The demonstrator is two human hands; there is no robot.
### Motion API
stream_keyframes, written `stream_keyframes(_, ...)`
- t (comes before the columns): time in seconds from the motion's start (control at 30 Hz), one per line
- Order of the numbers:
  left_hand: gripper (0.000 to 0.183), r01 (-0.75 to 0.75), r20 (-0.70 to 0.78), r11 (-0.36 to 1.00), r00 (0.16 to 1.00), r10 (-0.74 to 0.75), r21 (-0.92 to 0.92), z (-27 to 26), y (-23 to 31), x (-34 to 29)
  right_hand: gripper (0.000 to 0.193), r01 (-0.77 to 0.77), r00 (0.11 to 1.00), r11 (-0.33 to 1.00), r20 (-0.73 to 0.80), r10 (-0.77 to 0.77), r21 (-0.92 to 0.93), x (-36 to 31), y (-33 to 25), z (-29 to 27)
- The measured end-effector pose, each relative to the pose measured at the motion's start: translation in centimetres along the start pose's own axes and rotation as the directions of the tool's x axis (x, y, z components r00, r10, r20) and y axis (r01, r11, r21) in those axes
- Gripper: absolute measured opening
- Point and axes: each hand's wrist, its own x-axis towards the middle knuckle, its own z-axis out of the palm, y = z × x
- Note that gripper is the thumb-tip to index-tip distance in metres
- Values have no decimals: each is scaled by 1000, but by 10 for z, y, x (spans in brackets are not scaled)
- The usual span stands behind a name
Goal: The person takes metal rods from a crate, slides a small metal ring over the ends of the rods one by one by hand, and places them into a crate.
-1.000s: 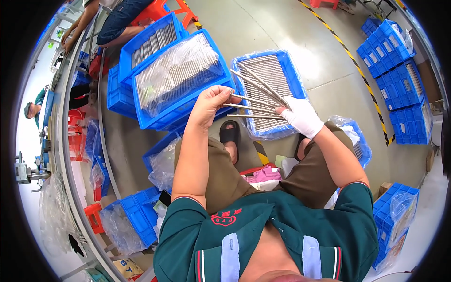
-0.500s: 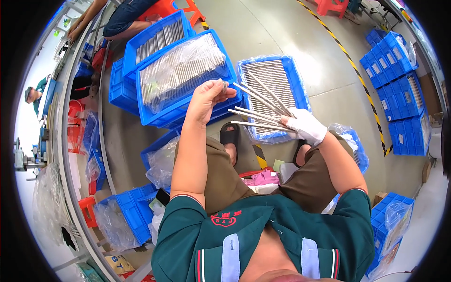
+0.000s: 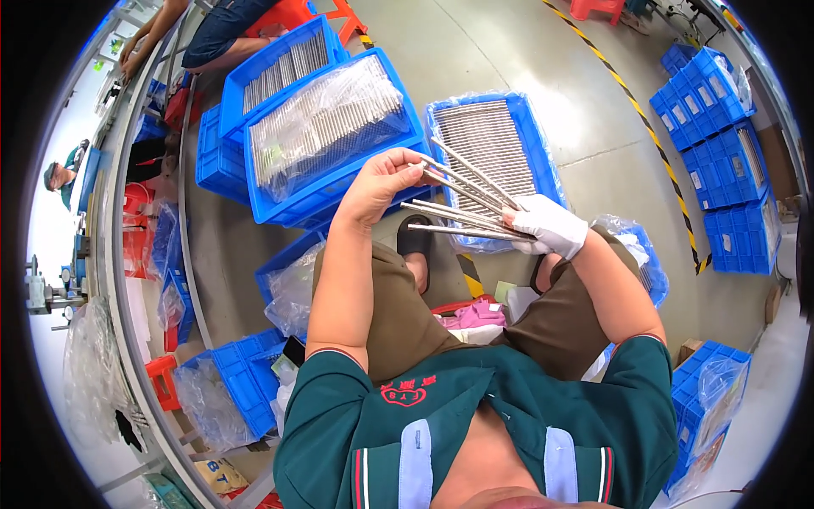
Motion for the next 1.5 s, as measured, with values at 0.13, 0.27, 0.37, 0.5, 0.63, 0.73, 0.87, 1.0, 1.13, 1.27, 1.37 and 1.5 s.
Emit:
stream_keyframes(0.13,28,57,-76,992,996,-49,108,-18,11,-4,22,3,998,999,-66,-6,-48,1,1,3)
stream_keyframes(0.27,24,-19,-140,993,990,35,115,-16,10,-1,19,-40,998,998,-51,37,-41,4,5,-3)
stream_keyframes(0.37,22,-54,-29,995,998,57,88,-5,8,1,19,-35,999,998,-37,34,-46,5,4,1)
stream_keyframes(0.5,23,-34,-2,998,999,34,46,-6,7,0,20,-23,999,998,-51,19,-60,6,6,1)
stream_keyframes(0.63,25,-49,-9,998,999,50,41,-4,8,-2,20,2,997,988,-75,-13,-155,6,4,2)
stream_keyframes(0.73,25,-39,-13,998,999,39,57,-3,8,-1,19,-9,993,951,-112,-27,-308,7,2,3)
stream_keyframes(0.87,25,8,27,998,1000,-10,58,4,2,0,23,39,987,886,-122,-108,-463,7,-2,7)
stream_keyframes(1.0,24,-48,-76,981,995,63,188,-16,15,-2,32,115,979,870,-94,-182,-479,11,11,-1)
stream_keyframes(1.13,26,-13,-21,994,1000,16,113,-7,7,6,35,173,970,743,-19,-243,-646,8,11,-2)
stream_keyframes(1.27,27,23,13,997,1000,-24,77,-9,7,4,37,25,995,836,-66,-72,-548,-2,-4,9)
stream_keyframes(1.37,25,-5,11,997,1000,4,72,-10,4,3,33,39,998,857,-27,-61,-514,-4,-3,8)
stream_keyframes(1.5,24,40,81,999,996,-42,21,6,7,2,29,-21,1000,940,8,25,-341,-4,-2,9)
